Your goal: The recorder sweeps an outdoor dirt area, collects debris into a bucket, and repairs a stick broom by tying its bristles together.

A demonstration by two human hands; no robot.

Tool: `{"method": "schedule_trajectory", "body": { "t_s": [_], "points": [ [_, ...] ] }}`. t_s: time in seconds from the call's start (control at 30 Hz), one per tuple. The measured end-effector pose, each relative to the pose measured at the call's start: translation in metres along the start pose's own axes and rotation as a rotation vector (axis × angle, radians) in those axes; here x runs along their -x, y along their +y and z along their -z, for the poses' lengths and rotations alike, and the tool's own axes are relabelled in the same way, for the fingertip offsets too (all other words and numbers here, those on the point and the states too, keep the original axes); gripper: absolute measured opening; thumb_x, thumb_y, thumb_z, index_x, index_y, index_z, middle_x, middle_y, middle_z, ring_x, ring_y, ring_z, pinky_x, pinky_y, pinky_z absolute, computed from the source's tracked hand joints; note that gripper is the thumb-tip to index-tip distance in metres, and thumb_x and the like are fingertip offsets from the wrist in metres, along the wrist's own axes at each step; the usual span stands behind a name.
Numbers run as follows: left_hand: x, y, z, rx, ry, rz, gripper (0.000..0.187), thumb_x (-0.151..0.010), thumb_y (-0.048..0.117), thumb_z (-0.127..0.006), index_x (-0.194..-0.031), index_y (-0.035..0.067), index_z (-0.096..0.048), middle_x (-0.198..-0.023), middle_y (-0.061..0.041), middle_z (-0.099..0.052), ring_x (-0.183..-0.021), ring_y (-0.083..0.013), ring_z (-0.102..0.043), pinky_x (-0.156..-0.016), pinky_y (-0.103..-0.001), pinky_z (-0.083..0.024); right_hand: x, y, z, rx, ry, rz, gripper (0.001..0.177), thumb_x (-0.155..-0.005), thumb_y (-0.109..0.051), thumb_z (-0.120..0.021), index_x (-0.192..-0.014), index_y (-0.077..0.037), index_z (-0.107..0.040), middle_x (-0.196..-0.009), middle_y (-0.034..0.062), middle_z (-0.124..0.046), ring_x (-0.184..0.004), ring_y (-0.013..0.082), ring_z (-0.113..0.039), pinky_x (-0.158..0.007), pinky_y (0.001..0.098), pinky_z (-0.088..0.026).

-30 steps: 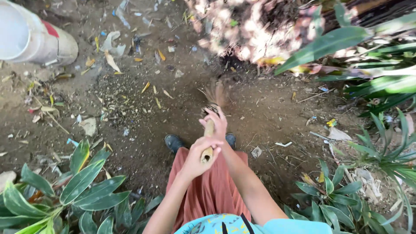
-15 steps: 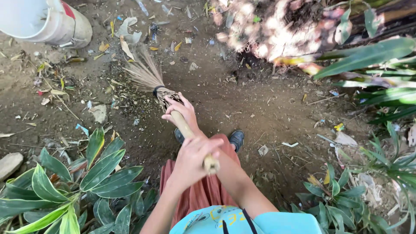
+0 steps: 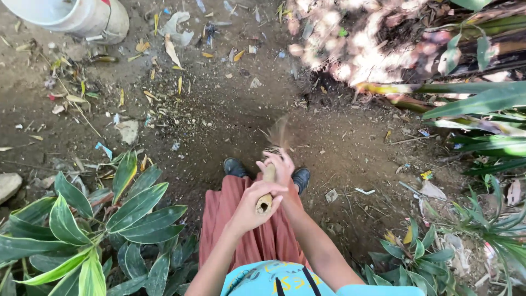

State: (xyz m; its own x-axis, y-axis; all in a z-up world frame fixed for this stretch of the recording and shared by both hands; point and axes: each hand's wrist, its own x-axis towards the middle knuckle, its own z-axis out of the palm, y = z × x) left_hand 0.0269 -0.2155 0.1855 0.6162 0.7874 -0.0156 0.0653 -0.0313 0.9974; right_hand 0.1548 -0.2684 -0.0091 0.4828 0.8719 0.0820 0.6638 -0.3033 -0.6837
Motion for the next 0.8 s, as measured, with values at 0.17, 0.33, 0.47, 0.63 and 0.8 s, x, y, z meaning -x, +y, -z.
{"method": "schedule_trajectory", "body": {
  "t_s": [0.17,0.33,0.47,0.63,0.8],
  "points": [
    [0.002,0.023,0.043,-0.222,0.112,0.046,0.027,-0.085,0.002,-0.072,-0.111,0.009,-0.074,-0.092,-0.007,-0.07,-0.089,-0.0233,-0.068,-0.087,-0.038,-0.054,-0.03,-0.075,-0.053,-0.243,-0.06,0.043,0.026,-0.078,-0.024,-0.089,-0.088,-0.014,-0.066,-0.112,-0.0011,-0.074,-0.136,0.033,-0.054,-0.11,0.0513,-0.035],
    [-0.01,0.034,0.049,-0.506,0.102,-0.073,0.029,-0.083,0.001,-0.074,-0.111,0.008,-0.069,-0.093,-0.01,-0.067,-0.096,-0.0307,-0.066,-0.089,-0.045,-0.048,-0.068,-0.092,-0.114,-0.484,-0.18,0.236,0.034,-0.09,-0.037,-0.09,-0.087,-0.018,-0.063,-0.094,-0.0155,-0.069,-0.128,0.0128,-0.07,-0.123,0.0434,-0.042],
    [-0.019,0.074,0.068,-0.508,0.04,-0.134,0.038,-0.079,0.001,-0.076,-0.116,0.007,-0.068,-0.089,-0.009,-0.065,-0.091,-0.0301,-0.064,-0.092,-0.045,-0.049,-0.098,-0.164,-0.081,-0.413,-0.139,0.298,0.029,-0.072,-0.035,-0.088,-0.078,-0.016,-0.068,-0.122,0.0015,-0.074,-0.13,0.0305,-0.057,-0.114,0.0488,-0.04],
    [-0.015,0.125,0.095,-0.404,-0.038,-0.301,0.04,-0.082,0.006,-0.081,-0.12,0.008,-0.068,-0.08,-0.005,-0.057,-0.084,-0.0267,-0.063,-0.102,-0.047,-0.054,-0.107,-0.199,-0.022,-0.476,-0.03,0.338,0.031,-0.077,-0.033,-0.09,-0.081,-0.016,-0.065,-0.117,0.0012,-0.074,-0.126,0.0227,-0.066,-0.127,0.0521,-0.039],
    [-0.036,0.126,0.104,-0.191,-0.073,-0.268,0.04,-0.083,0.003,-0.077,-0.122,0.008,-0.067,-0.085,-0.004,-0.064,-0.09,-0.0241,-0.068,-0.095,-0.039,-0.053,-0.094,-0.134,-0.003,-0.486,0.138,0.028,0.028,-0.068,-0.01,-0.089,-0.084,-0.014,-0.067,-0.106,-0.0035,-0.063,-0.122,0.0207,-0.069,-0.116,0.0497,-0.047]
  ]
}}
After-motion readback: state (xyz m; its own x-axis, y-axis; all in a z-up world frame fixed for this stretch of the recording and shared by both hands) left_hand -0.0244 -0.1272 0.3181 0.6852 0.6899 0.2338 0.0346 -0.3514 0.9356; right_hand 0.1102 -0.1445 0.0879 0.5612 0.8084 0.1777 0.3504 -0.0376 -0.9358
